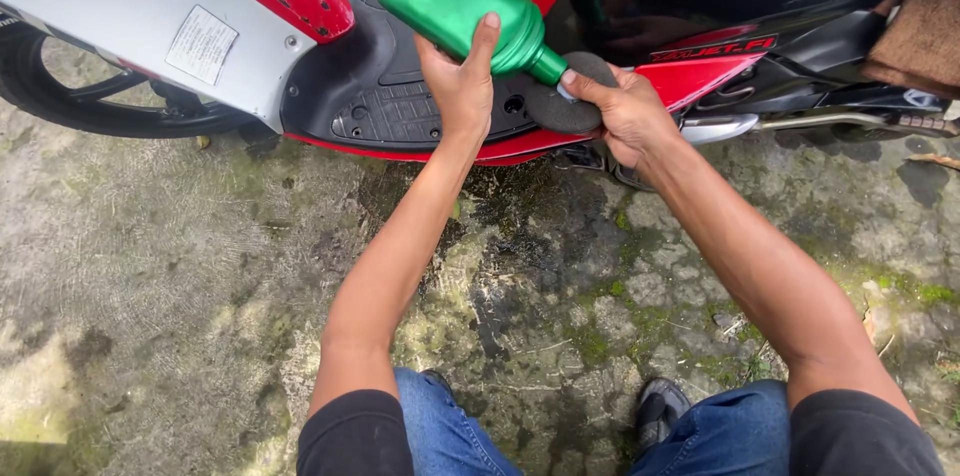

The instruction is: The person applies liquid from a green bottle onto the floorboard of a red scooter and scrubs the surface with a round sponge. They then wipe the area with a brown cloth to remove the residue.

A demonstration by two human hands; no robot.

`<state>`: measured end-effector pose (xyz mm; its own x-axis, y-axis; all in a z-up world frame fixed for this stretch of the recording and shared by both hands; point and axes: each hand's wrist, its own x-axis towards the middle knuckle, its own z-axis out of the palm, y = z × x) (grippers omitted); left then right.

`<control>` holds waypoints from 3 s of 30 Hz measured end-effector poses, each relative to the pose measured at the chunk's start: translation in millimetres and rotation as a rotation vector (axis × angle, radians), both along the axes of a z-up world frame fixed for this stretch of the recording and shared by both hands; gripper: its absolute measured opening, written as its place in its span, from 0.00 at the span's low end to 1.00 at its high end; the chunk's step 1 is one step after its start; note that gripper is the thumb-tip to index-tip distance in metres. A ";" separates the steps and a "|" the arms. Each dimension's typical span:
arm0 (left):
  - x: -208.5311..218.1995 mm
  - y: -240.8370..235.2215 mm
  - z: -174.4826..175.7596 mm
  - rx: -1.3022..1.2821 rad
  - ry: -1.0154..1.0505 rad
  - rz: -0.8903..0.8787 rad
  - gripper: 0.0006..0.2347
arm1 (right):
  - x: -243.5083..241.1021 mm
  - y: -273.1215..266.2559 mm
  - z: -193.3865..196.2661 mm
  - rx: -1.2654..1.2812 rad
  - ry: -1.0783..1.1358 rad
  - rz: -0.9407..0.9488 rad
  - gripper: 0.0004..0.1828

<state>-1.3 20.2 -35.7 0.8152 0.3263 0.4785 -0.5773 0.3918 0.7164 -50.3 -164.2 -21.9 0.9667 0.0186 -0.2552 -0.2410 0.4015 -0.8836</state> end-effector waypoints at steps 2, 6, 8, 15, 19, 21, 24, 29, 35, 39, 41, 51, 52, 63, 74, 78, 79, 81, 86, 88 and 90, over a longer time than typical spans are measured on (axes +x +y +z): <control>6.5 6.7 -3.5 -0.034 0.090 0.005 0.26 | -4.6 4.5 8.6 -0.043 -0.014 -0.009 0.23; 19.6 25.8 -9.6 -0.266 0.448 -0.093 0.30 | -8.8 4.0 15.1 -0.247 -0.180 -0.069 0.23; 24.8 36.3 -19.1 -0.328 0.518 -0.103 0.28 | -12.2 -7.4 27.1 -0.457 -0.438 -0.124 0.19; 42.8 80.5 -30.0 -0.320 0.859 -0.270 0.19 | -26.5 -51.4 69.3 -1.950 -1.539 -0.720 0.29; 42.8 81.6 -35.6 -0.264 0.815 -0.383 0.17 | 7.2 -68.7 17.3 -2.225 -1.450 -0.722 0.17; 45.9 80.9 -39.9 -0.255 0.828 -0.446 0.14 | -3.8 -53.6 15.5 -2.178 -1.371 -0.578 0.21; 33.1 79.6 -12.0 -0.315 0.853 -0.422 0.20 | 17.1 -54.4 -4.6 -2.194 -1.289 -0.463 0.31; 44.0 78.3 -24.4 -0.346 0.787 -0.448 0.28 | 3.9 -50.8 9.0 -2.447 -1.261 -0.350 0.32; 62.5 99.6 -39.6 -0.493 0.705 -0.408 0.19 | 15.9 -72.4 17.3 -2.146 -1.113 -0.386 0.40; 48.2 113.3 -33.4 -0.407 0.759 -0.441 0.19 | 31.9 -28.8 1.1 -2.107 -1.258 -0.260 0.38; 35.6 117.5 -26.6 -0.350 0.790 -0.474 0.19 | 30.6 -20.1 -6.7 -2.336 -1.282 -0.189 0.33; -23.5 138.1 -6.2 -0.016 0.888 -0.738 0.20 | -11.2 -77.9 19.3 -2.293 -1.298 -0.411 0.25; -27.6 135.8 -5.4 -0.019 0.886 -0.736 0.20 | -7.1 -75.0 9.5 -2.292 -1.303 -0.410 0.25; -66.4 71.1 -41.0 0.700 0.925 -1.157 0.25 | -22.8 -95.7 -38.8 -2.807 -1.264 -0.034 0.31; -43.3 33.3 -189.3 0.499 1.240 -1.160 0.19 | -17.5 -81.5 -79.4 -2.698 -1.247 0.206 0.35; -37.0 38.4 -238.5 0.525 1.302 -1.114 0.19 | -12.2 -122.3 -77.9 -2.609 -1.472 0.088 0.40; -38.8 40.2 -249.0 0.525 1.310 -1.119 0.19 | -24.5 -126.3 -73.5 -2.607 -1.463 0.097 0.40; -41.0 50.1 -267.9 0.492 1.349 -1.051 0.14 | -42.1 -130.1 -64.7 -2.770 -1.159 -0.285 0.24; -33.1 65.9 -295.4 0.453 1.413 -1.013 0.19 | -8.4 -90.9 -147.7 -2.344 -1.269 -0.088 0.38; -24.3 74.0 -299.0 0.413 1.420 -1.042 0.23 | -5.7 -55.9 -158.6 -2.126 -1.348 -0.014 0.39; -23.0 80.2 -288.1 0.444 1.436 -1.036 0.28 | -6.7 -31.5 -171.6 -2.396 -1.321 -0.072 0.39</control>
